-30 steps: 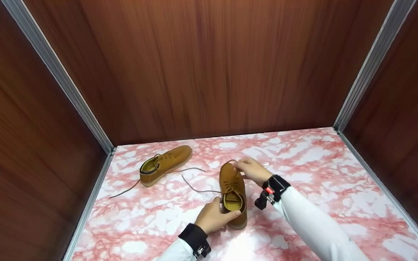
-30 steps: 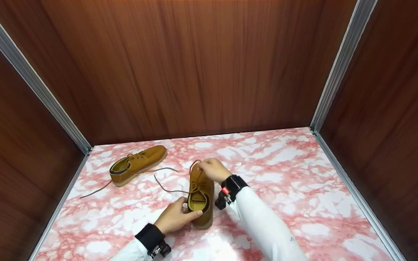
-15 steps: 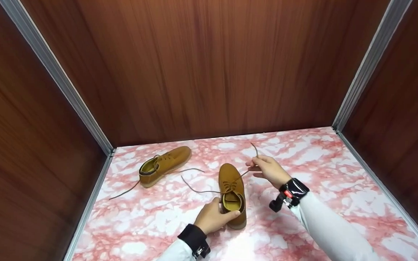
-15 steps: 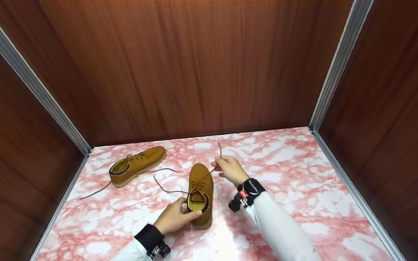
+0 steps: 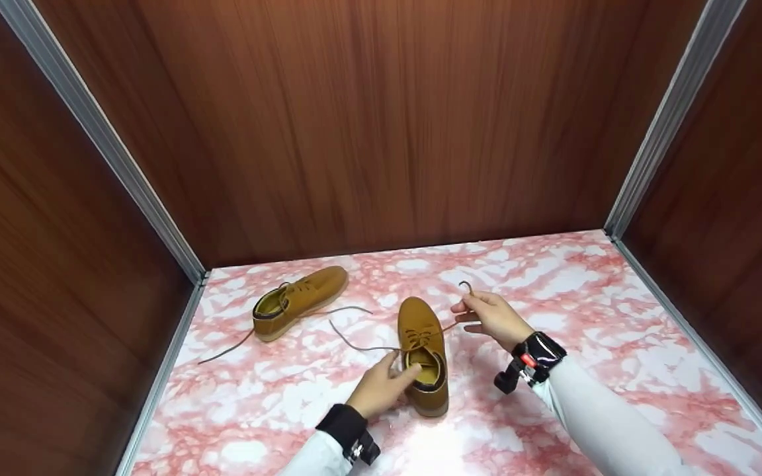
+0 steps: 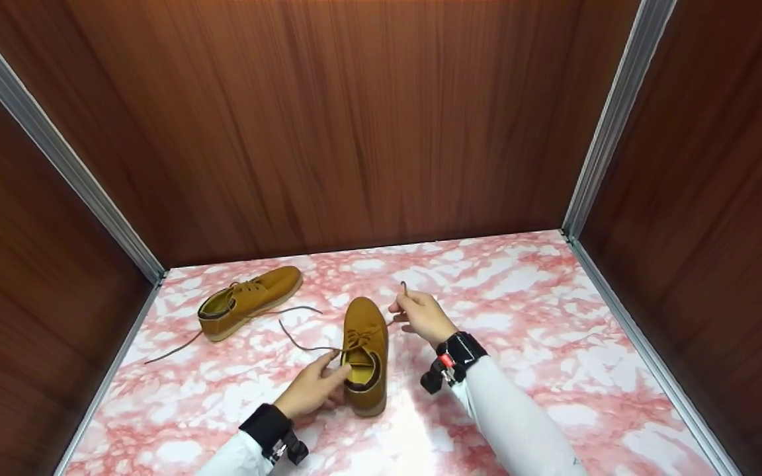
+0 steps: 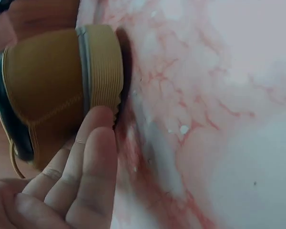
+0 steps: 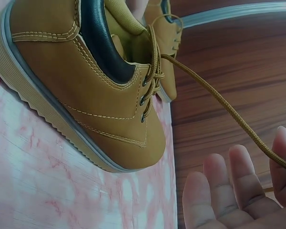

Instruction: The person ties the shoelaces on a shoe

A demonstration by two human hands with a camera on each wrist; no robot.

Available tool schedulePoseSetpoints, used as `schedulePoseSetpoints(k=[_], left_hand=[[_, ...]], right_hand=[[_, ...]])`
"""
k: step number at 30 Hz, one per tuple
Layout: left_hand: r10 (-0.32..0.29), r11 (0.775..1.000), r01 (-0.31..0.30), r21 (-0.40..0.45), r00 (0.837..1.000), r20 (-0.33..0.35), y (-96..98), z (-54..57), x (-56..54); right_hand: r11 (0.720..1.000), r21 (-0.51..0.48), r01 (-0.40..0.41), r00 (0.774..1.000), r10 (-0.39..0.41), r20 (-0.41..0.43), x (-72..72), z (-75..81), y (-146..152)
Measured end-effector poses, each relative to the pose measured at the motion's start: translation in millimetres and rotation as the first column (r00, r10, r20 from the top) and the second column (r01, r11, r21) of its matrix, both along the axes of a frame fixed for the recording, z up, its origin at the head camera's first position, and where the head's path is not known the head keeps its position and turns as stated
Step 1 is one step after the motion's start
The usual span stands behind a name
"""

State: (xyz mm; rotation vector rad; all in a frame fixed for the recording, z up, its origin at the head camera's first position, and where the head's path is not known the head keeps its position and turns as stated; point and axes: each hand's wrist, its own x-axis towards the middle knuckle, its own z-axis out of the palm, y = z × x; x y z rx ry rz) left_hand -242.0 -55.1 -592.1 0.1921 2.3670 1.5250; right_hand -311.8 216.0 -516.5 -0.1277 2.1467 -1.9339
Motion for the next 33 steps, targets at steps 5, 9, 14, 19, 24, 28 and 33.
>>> schedulePoseSetpoints(k=[5,9,14,19,24,28,33], left_hand=[[0.051,0.984,-0.061,0.166,0.996,0.067,-2.6,-3.1,-9.7],[0.119,0.969,-0.114,0.218,0.993,-0.009,0.4,-1.1,-21.0],[0.156,0.933,-0.108,0.344,0.981,-0.115,8.3,6.0,-37.1],[0.201,0.924,-0.11,0.367,0.955,-0.219,16.0,13.7,-48.0],[0.107,0.974,-0.04,0.223,0.948,-0.3,22.6,20.5,-55.7],[-0.041,0.988,0.084,0.127,0.952,-0.303,24.3,26.7,-60.9],[-0.119,0.99,0.135,0.031,0.945,-0.305,25.9,31.6,-65.6]], right_hand=[[0.999,0.046,-0.002,1.0,0.002,-0.005,-0.9,3.6,-8.2],[0.99,0.138,-0.021,0.999,0.027,-0.043,-1.2,7.4,-19.3],[0.963,0.264,-0.043,0.987,0.082,-0.137,-1.5,10.0,-30.8],[0.938,0.343,-0.055,0.966,0.137,-0.218,-4.1,10.5,-34.6],[0.933,0.358,-0.017,0.974,0.098,-0.207,-11.5,6.4,-31.5],[0.941,0.338,0.006,0.99,0.043,-0.137,-17.7,-1.4,-25.4],[0.939,0.344,0.026,0.996,0.006,-0.092,-18.5,-8.7,-15.8]])
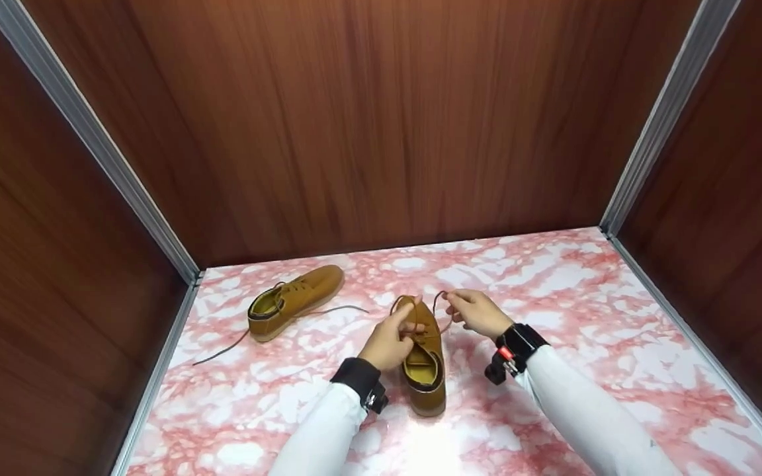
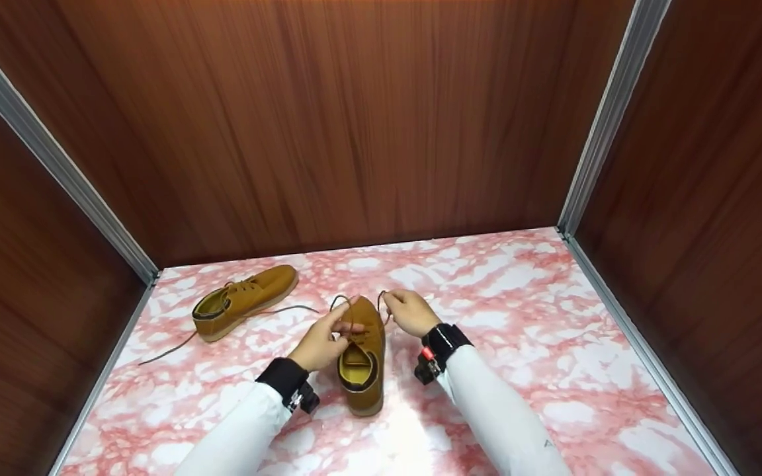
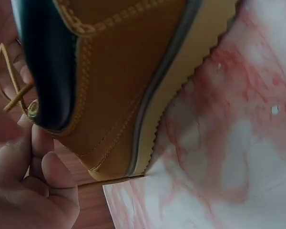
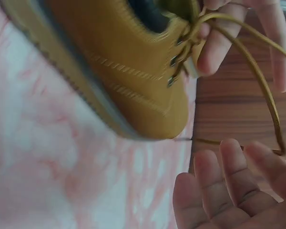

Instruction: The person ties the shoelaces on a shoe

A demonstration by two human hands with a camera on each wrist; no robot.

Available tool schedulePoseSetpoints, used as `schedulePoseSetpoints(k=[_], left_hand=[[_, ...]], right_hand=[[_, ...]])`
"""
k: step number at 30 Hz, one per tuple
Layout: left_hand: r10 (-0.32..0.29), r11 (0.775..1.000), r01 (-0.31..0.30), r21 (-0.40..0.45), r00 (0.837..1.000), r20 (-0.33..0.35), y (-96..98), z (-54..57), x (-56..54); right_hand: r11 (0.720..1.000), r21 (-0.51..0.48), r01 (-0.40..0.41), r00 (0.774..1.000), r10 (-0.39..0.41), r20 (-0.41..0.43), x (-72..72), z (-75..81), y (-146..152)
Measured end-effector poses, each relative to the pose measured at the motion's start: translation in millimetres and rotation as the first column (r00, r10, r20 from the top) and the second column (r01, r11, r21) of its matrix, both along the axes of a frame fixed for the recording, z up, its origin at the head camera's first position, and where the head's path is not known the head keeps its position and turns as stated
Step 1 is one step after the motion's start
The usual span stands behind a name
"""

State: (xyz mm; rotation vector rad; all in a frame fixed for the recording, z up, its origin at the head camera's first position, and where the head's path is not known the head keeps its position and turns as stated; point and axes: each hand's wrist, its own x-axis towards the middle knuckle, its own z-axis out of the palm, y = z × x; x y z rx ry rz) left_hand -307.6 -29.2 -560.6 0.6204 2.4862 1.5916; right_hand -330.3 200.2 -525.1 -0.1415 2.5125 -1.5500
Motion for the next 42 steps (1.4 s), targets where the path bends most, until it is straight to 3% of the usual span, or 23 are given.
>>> schedulePoseSetpoints(k=[5,10,14,17,22,27,34,38,42], left_hand=[[0.047,0.994,-0.053,-0.101,0.997,-0.059,3.7,0.8,-2.4],[0.117,0.987,-0.12,-0.11,0.992,-0.035,6.2,0.7,-3.1],[0.162,0.986,-0.162,-0.036,0.987,-0.008,3.9,1.1,-3.8],[0.173,0.984,-0.174,0.039,0.984,0.031,0.2,2.0,-5.1],[0.173,0.975,-0.184,0.126,0.98,0.097,-4.1,4.7,-4.8],[0.159,0.961,-0.189,0.201,0.974,0.159,-5.6,3.5,-4.4],[0.127,0.955,-0.179,0.237,0.968,0.217,-9.3,1.5,-7.1],[0.11,0.954,-0.172,0.247,0.963,0.246,-12.6,3.4,-7.9],[0.096,0.941,-0.182,0.284,0.951,0.293,-15.3,8.7,-8.4]], right_hand=[[0.999,0.03,0.02,1.0,-0.02,0.004,2.6,-5.8,8.0],[0.999,0.037,0.036,0.999,-0.036,-0.005,6.9,-12.1,11.0],[0.999,0.039,-0.008,1.0,0.009,-0.028,11.7,-16.9,10.2],[0.995,0.046,-0.087,0.994,0.09,-0.055,14.9,-20.4,6.1],[0.971,0.088,-0.223,0.965,0.233,-0.124,19.7,-26.1,-7.7],[0.958,0.086,-0.274,0.947,0.284,-0.153,21.9,-31.3,-21.8],[0.972,0.032,-0.232,0.968,0.234,-0.091,24.7,-31.5,-29.2],[0.982,-0.082,-0.171,0.985,0.17,-0.015,23.6,-22.1,-24.9],[0.97,-0.219,-0.103,0.993,0.112,0.026,19.6,-8.9,-15.9]])
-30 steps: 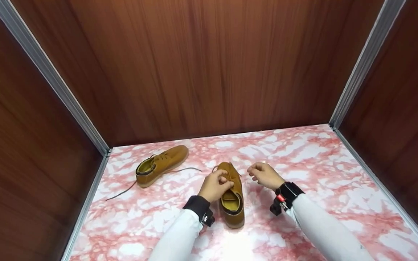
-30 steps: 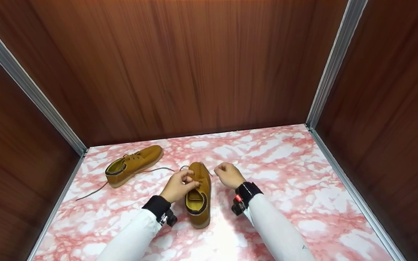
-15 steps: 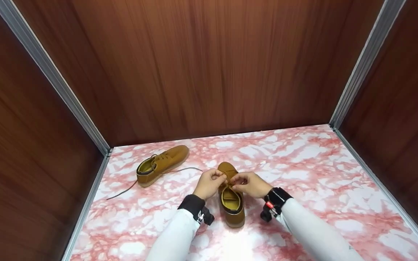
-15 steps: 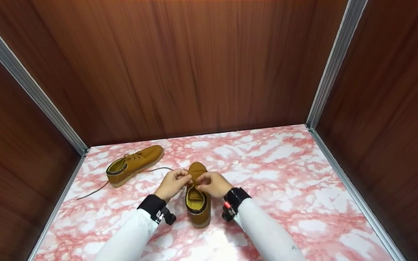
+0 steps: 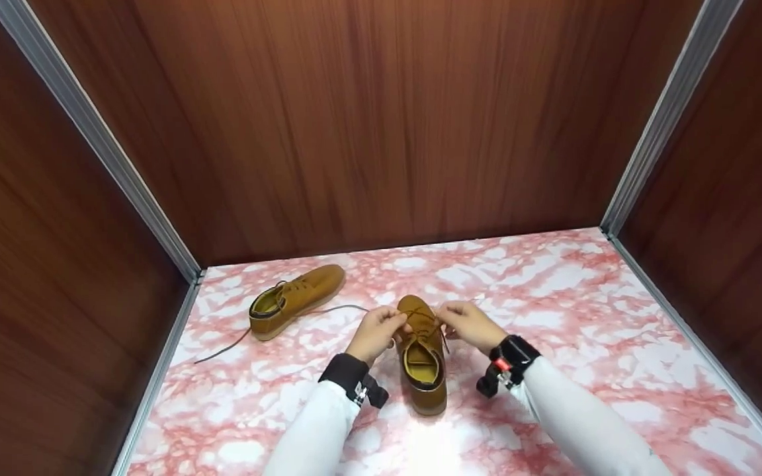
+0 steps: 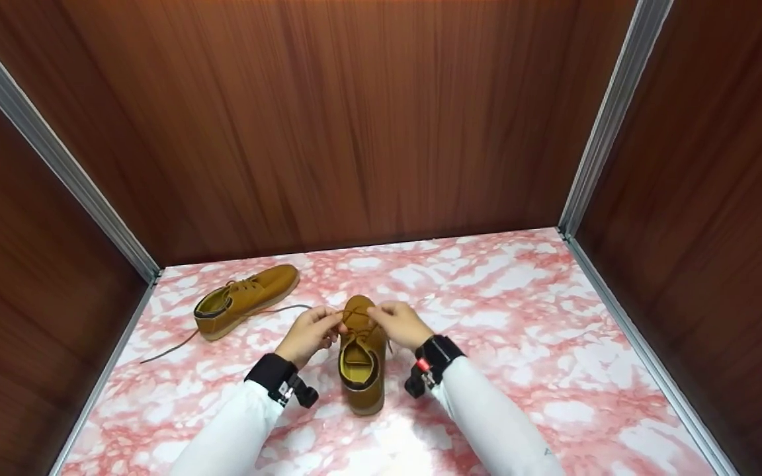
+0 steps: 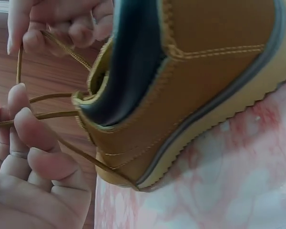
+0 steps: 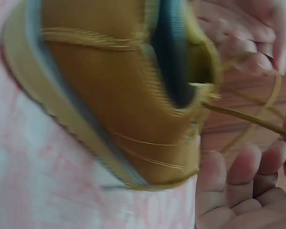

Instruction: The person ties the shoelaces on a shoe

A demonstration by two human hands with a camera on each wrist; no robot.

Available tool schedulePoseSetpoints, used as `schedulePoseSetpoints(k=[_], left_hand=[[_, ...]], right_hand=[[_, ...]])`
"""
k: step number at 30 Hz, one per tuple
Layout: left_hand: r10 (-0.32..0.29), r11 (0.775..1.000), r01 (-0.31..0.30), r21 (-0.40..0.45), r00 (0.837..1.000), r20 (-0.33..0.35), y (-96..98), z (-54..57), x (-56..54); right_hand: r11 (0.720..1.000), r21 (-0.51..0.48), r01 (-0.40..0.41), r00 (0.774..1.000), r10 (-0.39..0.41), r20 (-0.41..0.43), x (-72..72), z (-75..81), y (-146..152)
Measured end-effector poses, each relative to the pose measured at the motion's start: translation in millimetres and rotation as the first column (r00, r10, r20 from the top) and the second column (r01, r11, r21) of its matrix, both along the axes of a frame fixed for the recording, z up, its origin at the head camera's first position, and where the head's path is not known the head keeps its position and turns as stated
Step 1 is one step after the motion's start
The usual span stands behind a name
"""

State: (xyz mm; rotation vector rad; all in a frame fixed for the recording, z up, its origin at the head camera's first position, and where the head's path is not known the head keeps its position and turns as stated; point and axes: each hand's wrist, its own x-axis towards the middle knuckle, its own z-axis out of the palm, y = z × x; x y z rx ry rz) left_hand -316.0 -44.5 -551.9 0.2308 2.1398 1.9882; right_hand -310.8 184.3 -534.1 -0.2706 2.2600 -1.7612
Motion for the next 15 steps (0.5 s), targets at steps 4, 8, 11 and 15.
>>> schedulePoseSetpoints(k=[4,8,11,15], left_hand=[[0.008,0.999,-0.01,0.047,1.0,0.024,-1.7,6.4,-1.3],[0.02,0.997,-0.022,0.075,1.0,0.021,-3.7,14.4,-3.0],[0.019,0.996,-0.02,0.091,1.0,0.011,-4.5,21.4,-4.9],[0.013,0.995,-0.012,0.099,1.0,-0.006,-4.5,30.4,-7.5]], right_hand=[[0.993,-0.105,0.062,0.998,-0.058,0.035,-2.9,13.0,10.8],[0.975,-0.19,0.115,0.992,-0.105,0.064,-5.1,25.5,20.5],[0.958,-0.251,0.137,0.99,-0.122,0.077,-6.5,34.1,27.9],[0.938,-0.316,0.145,0.989,-0.126,0.078,-7.3,43.3,38.1]])
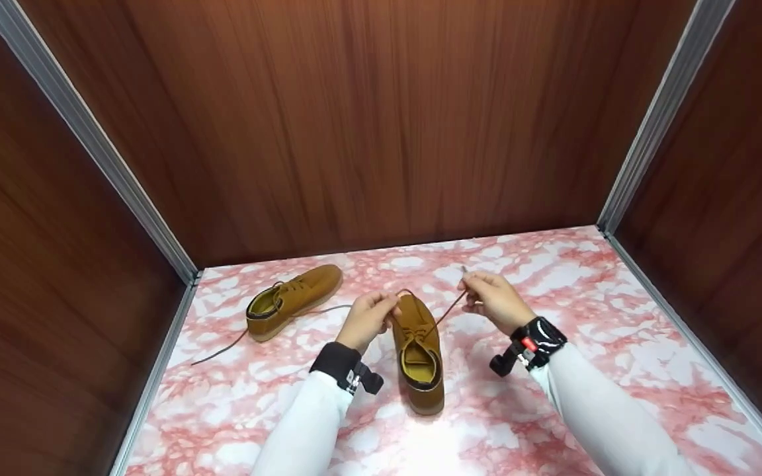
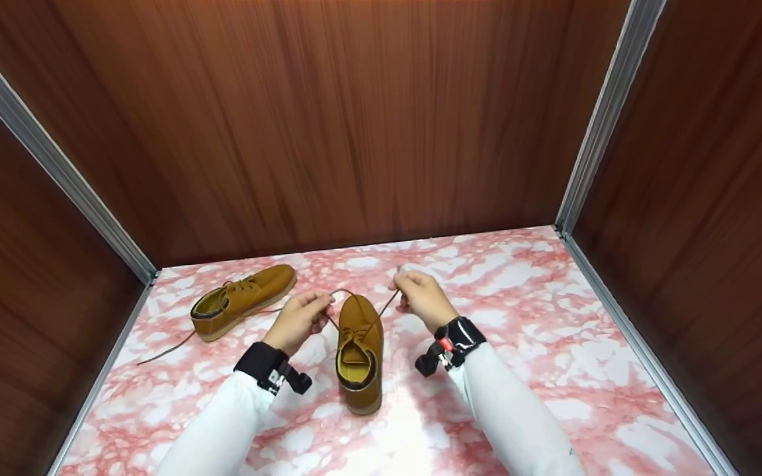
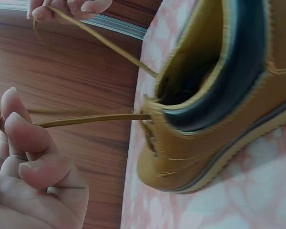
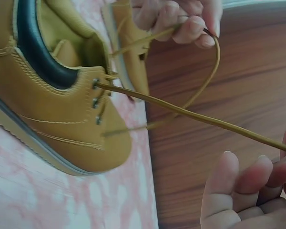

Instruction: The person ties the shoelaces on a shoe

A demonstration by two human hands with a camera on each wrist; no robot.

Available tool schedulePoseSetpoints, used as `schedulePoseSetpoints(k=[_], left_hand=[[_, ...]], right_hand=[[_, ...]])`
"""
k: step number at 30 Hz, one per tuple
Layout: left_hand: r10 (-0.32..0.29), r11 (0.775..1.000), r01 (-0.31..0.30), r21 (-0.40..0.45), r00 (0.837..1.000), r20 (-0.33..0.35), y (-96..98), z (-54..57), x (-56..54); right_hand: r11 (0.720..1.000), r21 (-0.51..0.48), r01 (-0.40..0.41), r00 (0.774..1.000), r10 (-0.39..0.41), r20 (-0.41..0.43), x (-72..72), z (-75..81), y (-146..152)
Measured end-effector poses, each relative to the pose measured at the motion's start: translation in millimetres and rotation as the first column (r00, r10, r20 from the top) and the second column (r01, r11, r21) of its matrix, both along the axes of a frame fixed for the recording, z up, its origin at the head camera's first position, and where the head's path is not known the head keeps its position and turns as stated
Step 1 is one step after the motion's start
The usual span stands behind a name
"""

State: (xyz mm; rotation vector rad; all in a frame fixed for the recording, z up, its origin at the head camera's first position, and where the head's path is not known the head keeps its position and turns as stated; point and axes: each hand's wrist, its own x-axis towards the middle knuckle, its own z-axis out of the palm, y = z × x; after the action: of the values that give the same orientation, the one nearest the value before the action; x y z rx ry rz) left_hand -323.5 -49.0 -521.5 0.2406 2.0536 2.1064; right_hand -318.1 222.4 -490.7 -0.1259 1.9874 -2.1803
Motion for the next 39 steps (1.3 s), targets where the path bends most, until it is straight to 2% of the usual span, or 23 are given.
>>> schedulePoseSetpoints(k=[5,12,20,24,30,35,39], left_hand=[[0.027,1.0,-0.026,0.003,0.999,-0.017,0.1,7.2,-4.1],[0.135,0.989,-0.141,-0.05,0.986,-0.096,3.3,16.2,-11.9],[0.135,0.978,-0.157,-0.14,0.979,-0.156,17.4,25.0,-21.2],[0.092,0.968,-0.138,-0.21,0.972,-0.216,27.4,27.7,-22.7],[-0.036,0.947,-0.057,-0.316,0.959,-0.28,43.7,31.5,-23.3],[-0.122,0.925,0.012,-0.38,0.956,-0.268,49.2,30.5,-25.5],[-0.187,0.875,0.065,-0.479,0.96,-0.21,44.4,25.5,-25.0]], right_hand=[[0.999,-0.021,0.048,0.999,-0.048,0.005,-1.6,5.8,8.8],[0.996,0.012,0.086,0.996,-0.086,0.007,-3.9,5.3,18.6],[0.993,0.044,0.107,0.994,-0.107,-0.007,-7.0,0.3,30.3],[0.991,0.076,0.109,0.994,-0.108,-0.024,-8.0,-0.8,32.1],[0.982,0.163,0.1,0.994,-0.091,-0.064,-9.4,3.3,33.2],[0.97,0.228,0.082,0.993,-0.06,-0.1,-9.6,11.5,32.6],[0.96,0.272,0.068,0.993,-0.039,-0.111,-10.6,18.3,31.8]])
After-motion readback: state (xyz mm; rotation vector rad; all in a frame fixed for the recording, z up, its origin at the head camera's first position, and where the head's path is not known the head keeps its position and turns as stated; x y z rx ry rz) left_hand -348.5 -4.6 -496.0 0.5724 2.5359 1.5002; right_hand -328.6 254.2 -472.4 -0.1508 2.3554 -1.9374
